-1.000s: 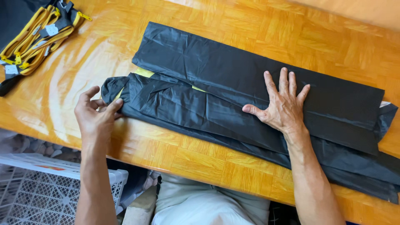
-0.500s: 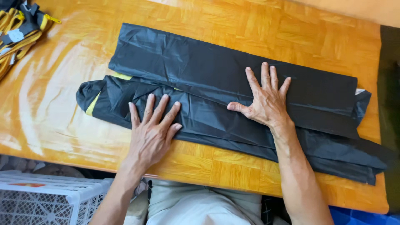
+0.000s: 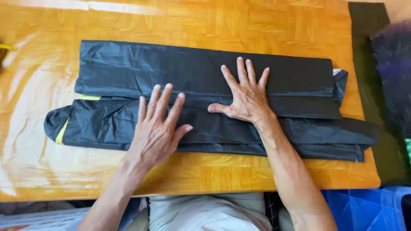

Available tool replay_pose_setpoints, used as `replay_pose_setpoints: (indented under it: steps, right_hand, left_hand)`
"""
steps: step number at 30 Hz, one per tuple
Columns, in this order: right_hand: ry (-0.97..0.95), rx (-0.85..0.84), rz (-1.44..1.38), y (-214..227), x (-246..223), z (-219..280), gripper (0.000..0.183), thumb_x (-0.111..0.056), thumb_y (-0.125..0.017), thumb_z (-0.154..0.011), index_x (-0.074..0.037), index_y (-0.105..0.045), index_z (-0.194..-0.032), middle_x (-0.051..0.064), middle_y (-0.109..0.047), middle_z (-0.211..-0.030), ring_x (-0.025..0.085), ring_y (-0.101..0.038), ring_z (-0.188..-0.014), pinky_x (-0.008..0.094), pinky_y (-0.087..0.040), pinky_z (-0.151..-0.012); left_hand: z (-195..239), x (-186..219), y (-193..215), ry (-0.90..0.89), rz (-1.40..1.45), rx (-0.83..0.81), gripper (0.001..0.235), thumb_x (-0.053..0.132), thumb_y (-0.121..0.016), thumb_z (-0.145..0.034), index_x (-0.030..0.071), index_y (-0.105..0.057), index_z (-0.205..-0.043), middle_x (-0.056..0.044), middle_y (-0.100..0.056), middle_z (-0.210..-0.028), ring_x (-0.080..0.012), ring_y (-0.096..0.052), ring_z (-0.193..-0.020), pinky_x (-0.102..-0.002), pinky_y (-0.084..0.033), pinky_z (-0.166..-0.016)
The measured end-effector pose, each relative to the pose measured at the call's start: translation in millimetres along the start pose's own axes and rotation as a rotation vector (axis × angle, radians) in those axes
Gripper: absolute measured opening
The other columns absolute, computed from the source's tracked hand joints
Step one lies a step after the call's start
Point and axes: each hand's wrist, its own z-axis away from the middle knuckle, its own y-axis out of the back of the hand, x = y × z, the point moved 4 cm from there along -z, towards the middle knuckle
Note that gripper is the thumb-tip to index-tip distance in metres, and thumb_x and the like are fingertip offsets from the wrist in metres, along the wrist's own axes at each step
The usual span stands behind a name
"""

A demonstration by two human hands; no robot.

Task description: The person retrieves a folded black garment from a blue bin and places it on a wooden table. They use a feather duster to dust the garment, then proceed to fold it neatly by hand, smoothing the fabric with their hands.

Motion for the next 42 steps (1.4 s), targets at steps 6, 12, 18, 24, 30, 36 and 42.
replay_pose_setpoints:
  steps: [6, 12, 18, 24, 30, 36, 42]
  right_hand:
    - [0.004, 0.024, 0.012, -6.0, 4.8, -0.5, 0.129, -0.099, -0.054, -0.066, -0.018, -0.030, -0.163, 0.030, -0.017, -0.167, 0.049, -0.015, -0.155, 0.085, -0.003, -0.112]
    - [0.008, 0.033, -0.001, 2.1, 1.0, 2.2, 0.126, -0.096, -0.057, -0.069, -0.016, -0.031, -0.162, 0.032, -0.019, -0.166, 0.051, -0.018, -0.154, 0.086, -0.005, -0.111]
    - [-0.038, 0.049, -0.139, 0.7, 9.7, -3.2, 0.105, -0.087, -0.045, -0.088, -0.017, -0.024, -0.165, 0.030, -0.012, -0.168, 0.050, -0.014, -0.156, 0.086, -0.003, -0.112]
    - [-0.247, -0.137, -0.098, 11.3, 48.4, -5.6, 0.098, -0.084, -0.018, -0.094, -0.017, -0.020, -0.166, 0.022, -0.006, -0.172, 0.041, -0.006, -0.159, 0.074, -0.003, -0.121]
    - [-0.549, -0.045, -0.098, 19.6, 157.3, 20.4, 0.105, -0.084, -0.014, -0.095, -0.005, -0.022, -0.164, 0.022, -0.011, -0.172, 0.037, -0.008, -0.160, 0.061, -0.005, -0.127]
    - [-0.576, -0.009, -0.025, 44.1, 115.5, 27.2, 0.103, -0.081, -0.013, -0.097, -0.003, -0.021, -0.164, 0.027, -0.008, -0.171, 0.043, -0.003, -0.159, 0.069, 0.005, -0.122]
    - [-0.451, -0.031, -0.110, 13.0, 106.2, 35.1, 0.094, -0.077, -0.025, -0.099, -0.010, -0.019, -0.165, 0.024, -0.010, -0.171, 0.041, -0.007, -0.159, 0.067, -0.001, -0.124]
  left_hand:
    - [-75.8, 8.4, -46.3, 0.026, 0.000, -0.297, 0.065, 0.049, -0.046, -0.104, 0.019, -0.038, -0.161, -0.016, -0.027, -0.169, -0.0469, -0.014, -0.156, -0.080, -0.016, -0.112]
    - [-100.3, -25.9, -77.8, 0.009, 0.060, -0.314, 0.083, 0.073, -0.039, -0.096, 0.026, -0.034, -0.163, -0.016, -0.028, -0.170, -0.0443, -0.007, -0.158, -0.086, -0.002, -0.109]
    - [-99.5, -22.6, -71.6, 0.040, 0.031, -0.367, 0.083, 0.071, -0.039, -0.094, 0.028, -0.031, -0.165, -0.012, -0.025, -0.171, -0.0444, -0.010, -0.158, -0.085, -0.005, -0.109]
    - [-98.5, -22.7, -74.0, 0.048, 0.016, -0.377, 0.080, 0.070, -0.036, -0.095, 0.032, -0.029, -0.165, -0.011, -0.025, -0.171, -0.0432, -0.009, -0.159, -0.085, -0.005, -0.110]
    - [-103.2, -19.6, -70.8, 0.099, -0.078, -0.502, 0.081, 0.075, -0.030, -0.093, 0.038, -0.024, -0.165, -0.005, -0.021, -0.173, -0.0393, -0.008, -0.160, -0.080, -0.007, -0.114]
    - [-105.9, -5.3, -51.0, 0.134, -0.082, -0.531, 0.092, 0.085, -0.036, -0.087, 0.035, -0.029, -0.164, -0.006, -0.022, -0.174, -0.0402, -0.010, -0.160, -0.079, -0.010, -0.116]
    - [-110.0, -4.0, -51.7, 0.147, -0.059, -0.534, 0.096, 0.088, -0.036, -0.085, 0.035, -0.027, -0.164, -0.005, -0.021, -0.174, -0.0396, -0.008, -0.160, -0.078, -0.008, -0.116]
